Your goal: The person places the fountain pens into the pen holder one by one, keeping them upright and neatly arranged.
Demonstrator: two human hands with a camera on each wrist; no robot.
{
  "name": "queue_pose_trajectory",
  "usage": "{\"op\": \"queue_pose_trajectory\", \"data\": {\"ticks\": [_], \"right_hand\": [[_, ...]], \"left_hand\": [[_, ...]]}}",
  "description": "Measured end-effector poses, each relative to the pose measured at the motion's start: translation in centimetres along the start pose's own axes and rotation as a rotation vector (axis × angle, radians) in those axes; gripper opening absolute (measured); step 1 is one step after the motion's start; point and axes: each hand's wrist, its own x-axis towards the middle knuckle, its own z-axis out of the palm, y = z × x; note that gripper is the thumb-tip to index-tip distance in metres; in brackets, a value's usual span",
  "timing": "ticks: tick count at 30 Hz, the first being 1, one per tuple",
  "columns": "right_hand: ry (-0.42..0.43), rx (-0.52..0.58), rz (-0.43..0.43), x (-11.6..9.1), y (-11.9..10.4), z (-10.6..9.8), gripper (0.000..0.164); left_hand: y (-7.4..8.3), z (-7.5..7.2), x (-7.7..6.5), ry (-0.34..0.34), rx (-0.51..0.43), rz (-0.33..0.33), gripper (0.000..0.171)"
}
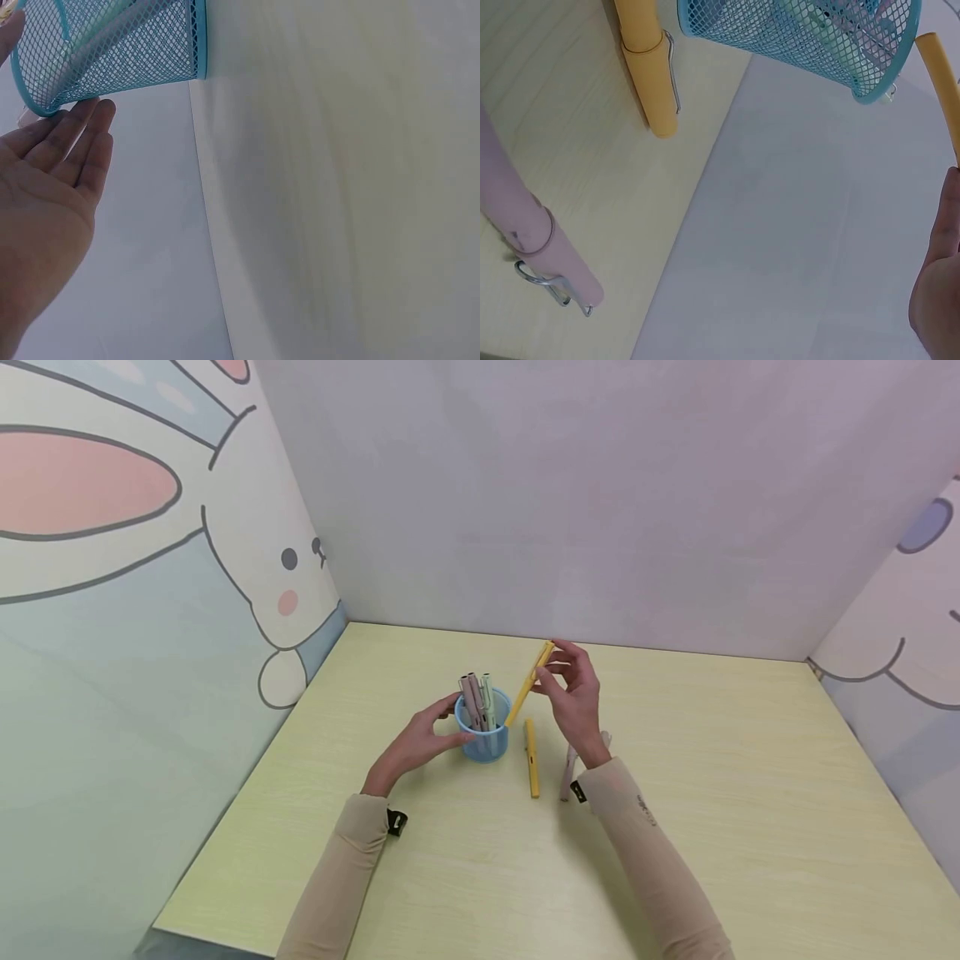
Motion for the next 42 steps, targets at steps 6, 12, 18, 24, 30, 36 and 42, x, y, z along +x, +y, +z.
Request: {"op": "queue_pose_trajectory", "data": {"ticks": [6,12,18,24,30,36,42], "right_hand": [[0.021,0.000,0.013,-0.1,0.0,0.5,0.046],[-0.013,-0.037,0.036,-0.5,0.4,0.8,0.046],[-0.071,-0.070,0.047,-0.9,0.8,1.0,0.043],[-0.095,-0.092,0.100,-1.3,0.8,1.0,0.044],[-0.098,-0.106,0.099,-1.4,0.6,0.5,0.041],[-0.083,-0.115,0.081,-1.6,0.7,-0.9,0.040],[-0.045,-0.123,0.075,-1.7,0.8,-2.6,0.040]], "left_hand": [[0.0,0.0,0.0,0.001,0.000,0.003,0.081],[0.2,0.1,-0.1,-0.003,-0.007,0.001,0.081],[0.3,0.1,-0.1,-0.004,-0.004,-0.001,0.081],[0.4,0.2,0.0,-0.004,0.002,-0.011,0.081],[0.3,0.2,0.0,-0.006,0.004,-0.013,0.083],[0.3,0.1,-0.1,-0.008,0.002,-0.014,0.083],[0.4,0.0,-0.2,-0.011,0.000,-0.015,0.082]]}}
